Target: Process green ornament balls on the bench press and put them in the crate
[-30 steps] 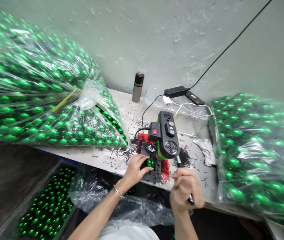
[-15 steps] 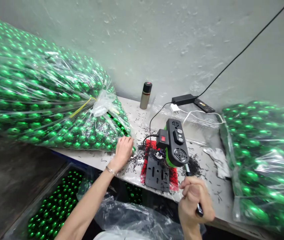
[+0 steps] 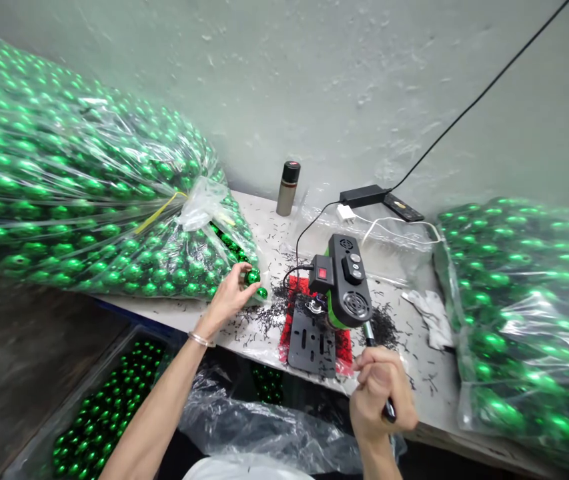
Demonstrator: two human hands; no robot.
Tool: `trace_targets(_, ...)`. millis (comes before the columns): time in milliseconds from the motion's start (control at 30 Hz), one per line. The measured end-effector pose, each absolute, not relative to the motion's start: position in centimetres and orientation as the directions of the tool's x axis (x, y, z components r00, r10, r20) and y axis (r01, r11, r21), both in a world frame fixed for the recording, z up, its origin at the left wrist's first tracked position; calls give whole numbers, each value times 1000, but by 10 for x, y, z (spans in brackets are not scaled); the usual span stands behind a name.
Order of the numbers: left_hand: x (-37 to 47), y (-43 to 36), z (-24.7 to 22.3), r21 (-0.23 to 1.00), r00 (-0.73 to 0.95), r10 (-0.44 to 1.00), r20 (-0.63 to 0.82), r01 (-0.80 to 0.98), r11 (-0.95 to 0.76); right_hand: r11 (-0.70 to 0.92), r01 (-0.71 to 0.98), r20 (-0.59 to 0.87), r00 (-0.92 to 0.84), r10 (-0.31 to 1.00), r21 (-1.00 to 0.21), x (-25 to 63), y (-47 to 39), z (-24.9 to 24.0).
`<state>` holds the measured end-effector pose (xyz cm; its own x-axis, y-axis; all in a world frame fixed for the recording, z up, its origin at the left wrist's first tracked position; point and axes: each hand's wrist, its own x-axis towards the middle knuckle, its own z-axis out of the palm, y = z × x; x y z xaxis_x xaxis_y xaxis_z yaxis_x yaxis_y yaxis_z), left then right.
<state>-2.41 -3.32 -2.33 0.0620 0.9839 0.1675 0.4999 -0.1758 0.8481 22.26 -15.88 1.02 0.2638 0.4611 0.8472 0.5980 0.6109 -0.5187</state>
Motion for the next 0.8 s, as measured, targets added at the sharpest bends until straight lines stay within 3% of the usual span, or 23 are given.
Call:
trace_targets(67,-16,-54,-25,978,54,996,66,194,-76,608,600,848,279,450,-520,222,-158,9)
trace_targets(167,5,-84,-32,987,118,991,-68,-138,84,606,610,855,290,429,-511,221,-157,9)
trace_targets(300,34,-110,-41,829,251,938,-240,-450,332,607,614,856,268,441,-505,222,-159,11)
trace_targets(400,48,-115,-46,707,301,902,-310,-561,430,598,620,849,246,467,-508,223,-161,13)
trace_targets(533,59,-111,-54,781,238,917,-319,-483,397,598,620,849,244,468,-508,223,-161,13)
trace_targets(667,72,-108,-64,961,109,968,-224,-143,239,609,603,848,257,464,-516,221,-160,12)
trace_targets(800,86,-109,-68,972,81,996,-44,232,24,608,599,843,253,475,-522,221,-161,12)
